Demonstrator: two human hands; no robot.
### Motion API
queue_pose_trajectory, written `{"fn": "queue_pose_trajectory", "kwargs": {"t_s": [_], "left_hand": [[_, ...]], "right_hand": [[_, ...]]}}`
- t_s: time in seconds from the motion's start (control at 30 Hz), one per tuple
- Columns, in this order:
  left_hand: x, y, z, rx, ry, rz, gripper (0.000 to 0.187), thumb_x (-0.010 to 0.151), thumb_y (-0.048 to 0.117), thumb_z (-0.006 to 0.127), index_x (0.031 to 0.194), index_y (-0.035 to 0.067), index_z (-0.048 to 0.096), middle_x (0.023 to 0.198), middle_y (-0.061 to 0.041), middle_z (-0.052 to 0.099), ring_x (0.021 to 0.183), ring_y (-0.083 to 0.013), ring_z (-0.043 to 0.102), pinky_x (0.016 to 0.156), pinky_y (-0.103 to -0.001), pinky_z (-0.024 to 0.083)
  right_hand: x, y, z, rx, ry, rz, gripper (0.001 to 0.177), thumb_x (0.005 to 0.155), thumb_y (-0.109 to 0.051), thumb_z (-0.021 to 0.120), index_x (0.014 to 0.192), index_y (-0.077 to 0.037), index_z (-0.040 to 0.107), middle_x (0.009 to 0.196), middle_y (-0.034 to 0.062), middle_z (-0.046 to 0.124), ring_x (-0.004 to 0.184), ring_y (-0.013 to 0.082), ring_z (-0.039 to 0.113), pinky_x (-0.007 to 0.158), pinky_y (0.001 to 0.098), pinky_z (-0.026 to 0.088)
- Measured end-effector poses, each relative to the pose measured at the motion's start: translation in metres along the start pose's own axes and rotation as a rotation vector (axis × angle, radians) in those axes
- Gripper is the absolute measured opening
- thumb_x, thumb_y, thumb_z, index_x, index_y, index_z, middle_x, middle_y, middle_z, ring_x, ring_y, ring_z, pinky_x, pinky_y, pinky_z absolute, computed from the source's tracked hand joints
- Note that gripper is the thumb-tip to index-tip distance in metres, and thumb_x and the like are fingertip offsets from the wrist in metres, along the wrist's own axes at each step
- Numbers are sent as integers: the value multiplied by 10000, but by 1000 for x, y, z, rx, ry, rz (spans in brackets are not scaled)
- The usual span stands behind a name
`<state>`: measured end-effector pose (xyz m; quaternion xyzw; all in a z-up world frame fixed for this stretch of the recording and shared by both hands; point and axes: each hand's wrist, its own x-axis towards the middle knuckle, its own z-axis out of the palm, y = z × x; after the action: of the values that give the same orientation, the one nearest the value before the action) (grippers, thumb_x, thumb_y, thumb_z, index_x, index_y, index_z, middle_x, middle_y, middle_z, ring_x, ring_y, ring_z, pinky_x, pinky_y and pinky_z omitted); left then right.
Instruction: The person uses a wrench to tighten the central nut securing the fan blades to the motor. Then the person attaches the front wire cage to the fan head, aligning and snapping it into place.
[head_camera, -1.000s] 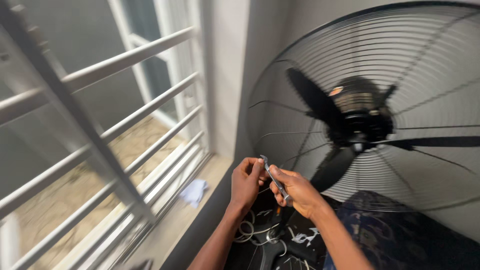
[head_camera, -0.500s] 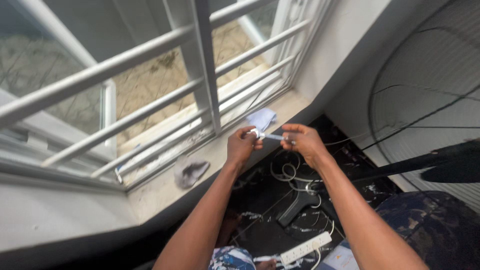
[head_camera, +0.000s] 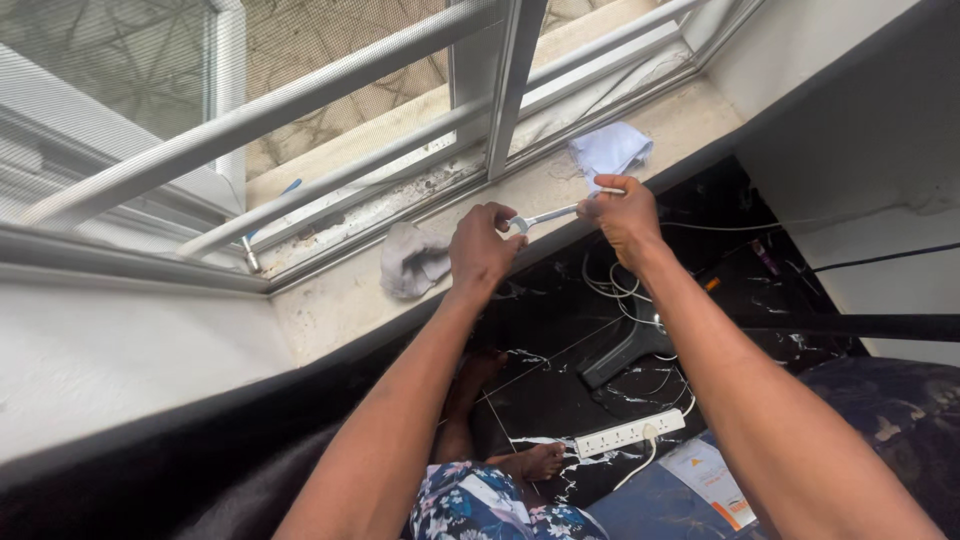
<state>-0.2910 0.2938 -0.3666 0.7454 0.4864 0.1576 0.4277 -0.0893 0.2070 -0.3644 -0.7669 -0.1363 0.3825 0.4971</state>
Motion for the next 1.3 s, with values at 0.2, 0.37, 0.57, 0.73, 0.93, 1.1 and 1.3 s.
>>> {"fn": "queue_pose_trajectory", "kwargs": {"t_s": [0.2,0.37,0.57,0.73,0.93,1.1,1.3], "left_hand": [[13,-18,-3,218,-21,36,352,689,193,911,990,60,784,1012,-114,719,988,-300,650,843,-440,528],[25,-26,-4,196,-33,-82,354,692,177,903,1022,98,801,983,-144,745,979,-308,674,882,-432,549],[29,-42,2,212,26,-9,358,635,206,922,953,84,813,968,-165,715,988,-347,648,850,-467,530],[31,-49,10,199,80,10,341,653,207,879,962,94,788,929,-128,713,1002,-338,635,849,-476,512],[5,38,48,-11,20,218,196,884,214,732,1044,101,747,902,-136,700,909,-327,663,819,-454,523],[-36,187,81,-316,-308,339,199,870,199,710,1018,72,748,888,-111,744,778,-254,733,702,-363,563],[-117,341,106,-437,-707,494,205,901,173,694,1060,52,738,903,-96,759,779,-214,730,705,-339,561]], "right_hand": [[20,30,23,-51,43,58,528,858,-88,739,1337,60,574,1227,198,674,1030,230,718,946,288,574],[26,41,39,-16,39,79,455,882,-154,707,1297,24,650,1175,176,723,998,231,732,875,273,549],[28,31,47,-84,75,35,413,888,-198,706,1263,-26,701,1084,130,760,863,185,713,750,286,566],[15,28,42,-107,-16,88,398,900,-229,681,1262,-62,684,1091,48,733,830,166,714,674,290,565],[-19,32,-8,171,6,53,317,969,-142,618,1257,-25,681,1051,76,767,822,128,709,696,265,570],[-102,-13,-109,291,319,-88,279,963,-126,617,1217,-29,678,1002,67,766,846,109,726,698,258,581],[-222,-82,-243,137,773,-388,232,984,-110,620,1173,-20,718,977,74,784,829,126,698,718,274,578]]}}
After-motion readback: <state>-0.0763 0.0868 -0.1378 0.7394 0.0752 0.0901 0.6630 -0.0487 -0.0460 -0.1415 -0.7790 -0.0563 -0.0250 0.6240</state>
